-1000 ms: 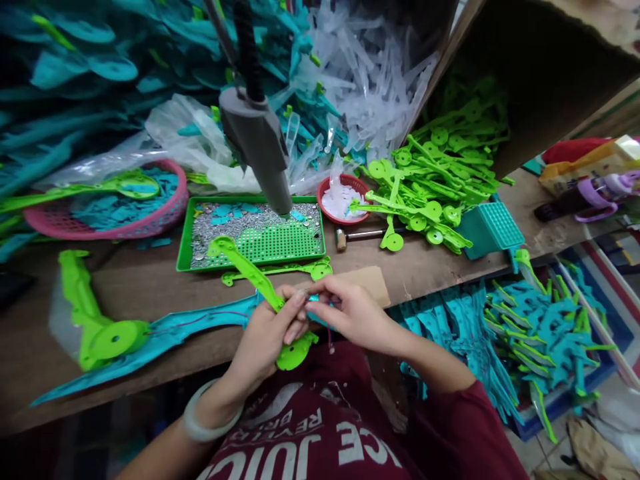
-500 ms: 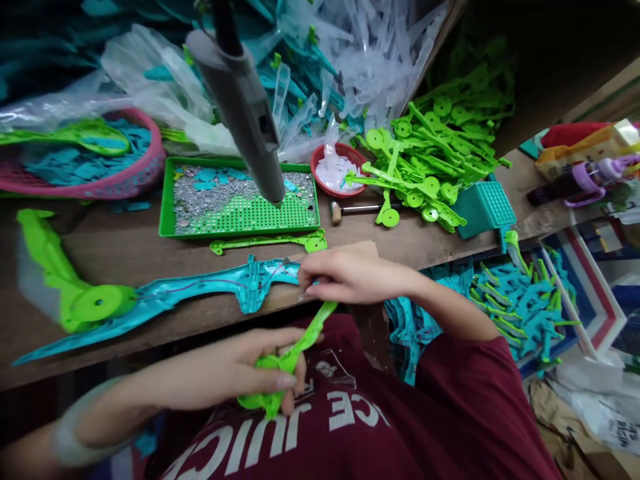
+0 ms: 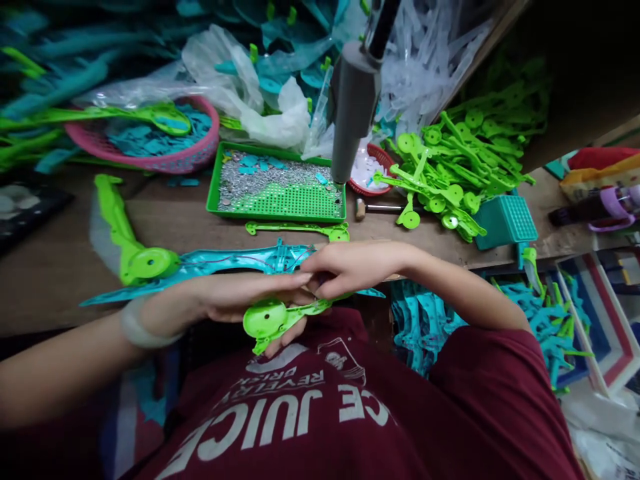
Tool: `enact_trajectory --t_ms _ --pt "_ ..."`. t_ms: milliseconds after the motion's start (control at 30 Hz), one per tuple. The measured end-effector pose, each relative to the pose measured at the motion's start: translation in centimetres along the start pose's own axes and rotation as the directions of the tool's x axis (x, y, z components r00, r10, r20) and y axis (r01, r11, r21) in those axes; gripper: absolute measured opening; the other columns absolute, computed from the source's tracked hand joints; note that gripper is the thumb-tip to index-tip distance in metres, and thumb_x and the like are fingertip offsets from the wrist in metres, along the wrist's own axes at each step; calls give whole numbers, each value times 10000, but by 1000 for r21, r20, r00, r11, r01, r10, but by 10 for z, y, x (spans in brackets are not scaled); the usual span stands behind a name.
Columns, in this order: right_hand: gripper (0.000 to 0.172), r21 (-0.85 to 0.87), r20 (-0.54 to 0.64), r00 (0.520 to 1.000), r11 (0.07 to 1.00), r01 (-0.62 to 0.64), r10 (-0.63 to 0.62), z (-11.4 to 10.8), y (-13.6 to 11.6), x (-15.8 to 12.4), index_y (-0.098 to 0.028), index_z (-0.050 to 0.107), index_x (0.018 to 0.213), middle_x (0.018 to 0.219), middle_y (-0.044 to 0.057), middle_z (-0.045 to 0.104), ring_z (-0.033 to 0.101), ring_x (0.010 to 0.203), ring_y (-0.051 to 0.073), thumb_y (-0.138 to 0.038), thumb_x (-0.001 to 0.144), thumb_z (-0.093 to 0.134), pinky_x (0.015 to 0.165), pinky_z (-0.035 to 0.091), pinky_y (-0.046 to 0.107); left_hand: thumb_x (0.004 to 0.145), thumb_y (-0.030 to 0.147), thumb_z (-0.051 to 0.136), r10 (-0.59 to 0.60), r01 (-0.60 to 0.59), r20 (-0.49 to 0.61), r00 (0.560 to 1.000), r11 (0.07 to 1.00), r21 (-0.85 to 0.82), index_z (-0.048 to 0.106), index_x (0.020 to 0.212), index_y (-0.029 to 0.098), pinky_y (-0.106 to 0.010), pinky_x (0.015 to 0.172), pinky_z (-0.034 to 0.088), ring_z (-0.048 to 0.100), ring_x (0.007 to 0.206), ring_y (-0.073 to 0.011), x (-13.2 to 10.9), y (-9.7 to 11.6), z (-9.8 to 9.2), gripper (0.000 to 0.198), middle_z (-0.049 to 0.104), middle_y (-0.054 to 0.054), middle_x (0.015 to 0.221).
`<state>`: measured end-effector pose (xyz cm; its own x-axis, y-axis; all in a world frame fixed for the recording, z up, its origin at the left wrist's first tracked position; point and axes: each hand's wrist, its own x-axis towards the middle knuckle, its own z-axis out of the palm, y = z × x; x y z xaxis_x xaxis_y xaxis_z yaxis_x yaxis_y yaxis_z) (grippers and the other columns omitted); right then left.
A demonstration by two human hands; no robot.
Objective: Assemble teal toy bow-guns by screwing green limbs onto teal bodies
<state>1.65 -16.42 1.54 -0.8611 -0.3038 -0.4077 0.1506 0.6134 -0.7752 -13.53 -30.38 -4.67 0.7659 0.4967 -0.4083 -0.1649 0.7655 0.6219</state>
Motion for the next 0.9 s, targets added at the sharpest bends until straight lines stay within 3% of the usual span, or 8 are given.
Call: enact_trajectory --t_ms 167,333,433,633,733,900 --pt "164 -60 64 998 998 -20 24 8 -1 11 -168 497 759 795 -19 519 453 730 100 -55 853 569 726 365 252 774 535 736 -29 32 -16 999 976 215 707 638 216 -283 441 369 455 417 -154 -2 2 -3 348 614 -44 544" --pt "105 20 140 989 999 -49 45 9 2 15 -168 530 800 717 -46 528 436 633 81 -91 869 549 608 300 242 803 440 693 -20 17 9 1000 958 287 694 597 223 -267 497 412 497 448 -155 1 2 -2 299 593 -28 487" --pt "115 -30 152 985 996 -79 82 8 -2 16 -165 538 775 693 -48 521 428 614 79 -91 856 574 594 279 246 815 408 682 11 -13 10 1000 959 282 687 617 225 -276 552 450 515 449 -153 5 0 -1 270 594 -8 481" --pt "142 -139 119 973 974 -180 197 8 -16 20 -164 559 760 645 -51 482 405 592 87 -166 881 633 588 254 262 843 416 685 86 -62 -81 993 963 263 650 672 214 -268 506 412 514 400 -140 14 -6 0 267 624 -1 517" --pt "138 -148 118 967 967 -210 228 8 -18 20 -161 580 759 645 -49 489 401 594 87 -162 879 648 590 255 262 860 424 653 148 -104 -123 981 944 313 669 656 208 -277 575 449 542 434 -154 16 -11 0 297 586 3 449" --pt "85 -159 -30 974 961 -228 226 6 -9 9 -144 617 817 743 -8 558 438 691 105 -141 903 613 631 287 252 852 520 625 223 -148 -255 941 948 281 662 658 213 -290 620 472 600 504 -175 22 -21 3 365 648 -11 502"
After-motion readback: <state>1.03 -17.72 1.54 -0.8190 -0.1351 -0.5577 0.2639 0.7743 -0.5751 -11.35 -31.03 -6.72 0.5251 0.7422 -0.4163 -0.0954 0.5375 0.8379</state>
